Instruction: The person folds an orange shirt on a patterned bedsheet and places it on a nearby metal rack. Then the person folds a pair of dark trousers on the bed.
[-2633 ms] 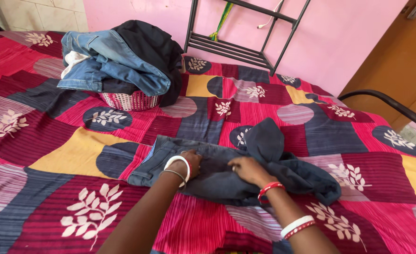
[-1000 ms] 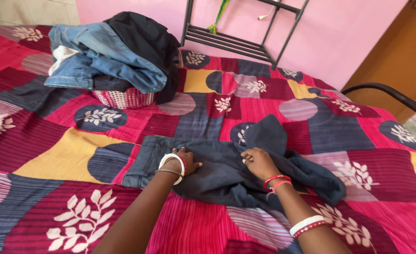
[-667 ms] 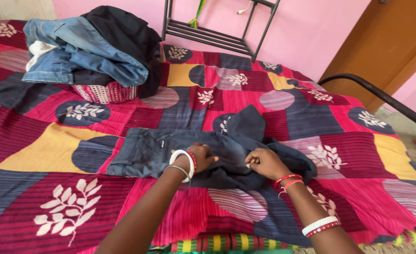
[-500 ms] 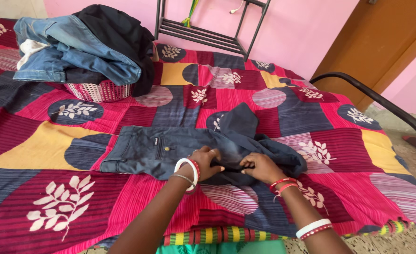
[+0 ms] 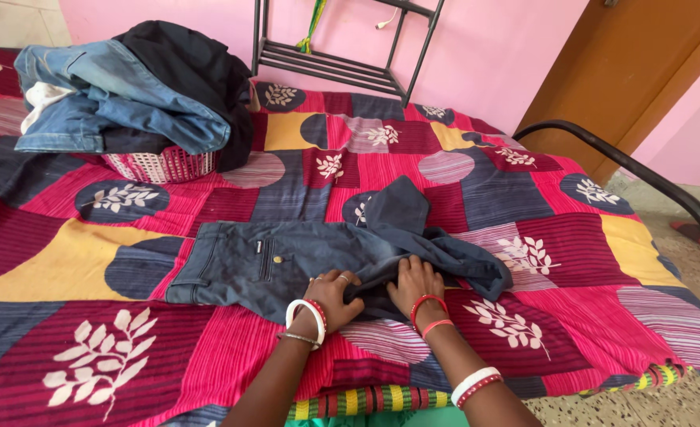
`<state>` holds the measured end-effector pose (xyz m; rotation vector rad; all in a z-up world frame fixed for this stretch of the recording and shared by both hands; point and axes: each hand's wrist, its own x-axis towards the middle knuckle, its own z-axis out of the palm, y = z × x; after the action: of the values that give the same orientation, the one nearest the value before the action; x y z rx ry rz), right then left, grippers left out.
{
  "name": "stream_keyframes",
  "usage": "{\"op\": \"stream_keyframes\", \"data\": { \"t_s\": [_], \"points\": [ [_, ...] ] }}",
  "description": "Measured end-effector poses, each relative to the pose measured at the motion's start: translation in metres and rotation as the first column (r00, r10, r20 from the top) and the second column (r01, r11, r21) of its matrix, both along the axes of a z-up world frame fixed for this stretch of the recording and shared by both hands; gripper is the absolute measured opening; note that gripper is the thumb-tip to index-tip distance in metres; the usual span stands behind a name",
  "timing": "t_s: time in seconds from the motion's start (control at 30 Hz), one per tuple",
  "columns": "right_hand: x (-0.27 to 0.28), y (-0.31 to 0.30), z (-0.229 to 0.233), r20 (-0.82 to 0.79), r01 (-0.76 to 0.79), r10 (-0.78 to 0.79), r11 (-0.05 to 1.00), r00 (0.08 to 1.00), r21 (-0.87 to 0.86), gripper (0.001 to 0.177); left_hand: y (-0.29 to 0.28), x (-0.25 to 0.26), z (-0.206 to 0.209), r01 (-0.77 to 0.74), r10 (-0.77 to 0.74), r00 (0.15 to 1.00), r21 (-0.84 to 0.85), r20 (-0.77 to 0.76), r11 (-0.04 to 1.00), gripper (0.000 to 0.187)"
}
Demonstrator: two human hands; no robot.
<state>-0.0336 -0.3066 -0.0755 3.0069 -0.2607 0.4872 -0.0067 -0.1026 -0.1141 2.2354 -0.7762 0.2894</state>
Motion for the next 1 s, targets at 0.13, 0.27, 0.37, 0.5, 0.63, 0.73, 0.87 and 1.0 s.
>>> {"op": "stream_keyframes", "data": {
  "t_s": [0.13,0.27,0.37,0.5,0.63,0.73,0.87,1.0],
  "points": [
    [0.006,-0.004,0.006,0.061,0.084,-0.083,0.996,0.995,-0.016,0.051,-0.001,0.0,-0.001,-0.009,0.009,1.0,-0.018,-0.025,1.0,0.043],
    [0.007,-0.026,0.022,0.021,0.339,-0.365,0.884,0.931,0.321,0.07,0.0,-0.001,0.0,-0.023,0.021,0.998,-0.02,-0.061,1.0,0.04],
    [0.007,-0.062,0.025,-0.051,0.432,-0.459,0.787,0.887,0.441,0.072,-0.001,-0.002,0.002,-0.024,0.024,0.995,-0.006,-0.092,1.0,0.042],
    [0.033,-0.102,0.026,0.128,0.288,-0.373,0.856,0.919,0.428,0.036,0.0,-0.002,0.008,-0.02,0.021,0.994,0.011,-0.111,1.0,0.047],
    [0.07,-0.115,0.052,0.556,-0.036,-0.08,0.98,0.827,0.194,0.023,0.0,-0.006,0.01,-0.027,0.036,0.989,0.062,-0.14,0.998,0.044],
    [0.105,-0.098,0.088,0.713,-0.359,0.25,0.933,0.655,0.003,0.023,0.001,-0.006,0.012,-0.026,0.035,0.989,0.066,-0.141,0.997,0.044],
    [0.121,-0.079,0.098,0.556,-0.574,0.441,0.815,0.704,0.081,0.073,0.001,-0.006,0.012,-0.026,0.038,0.983,0.069,-0.179,0.997,0.046],
    [0.114,-0.094,0.052,0.306,-0.413,0.306,0.821,0.901,0.394,0.042,0.001,-0.004,0.011,-0.043,0.052,0.983,0.059,-0.174,0.997,0.047]
  ]
}}
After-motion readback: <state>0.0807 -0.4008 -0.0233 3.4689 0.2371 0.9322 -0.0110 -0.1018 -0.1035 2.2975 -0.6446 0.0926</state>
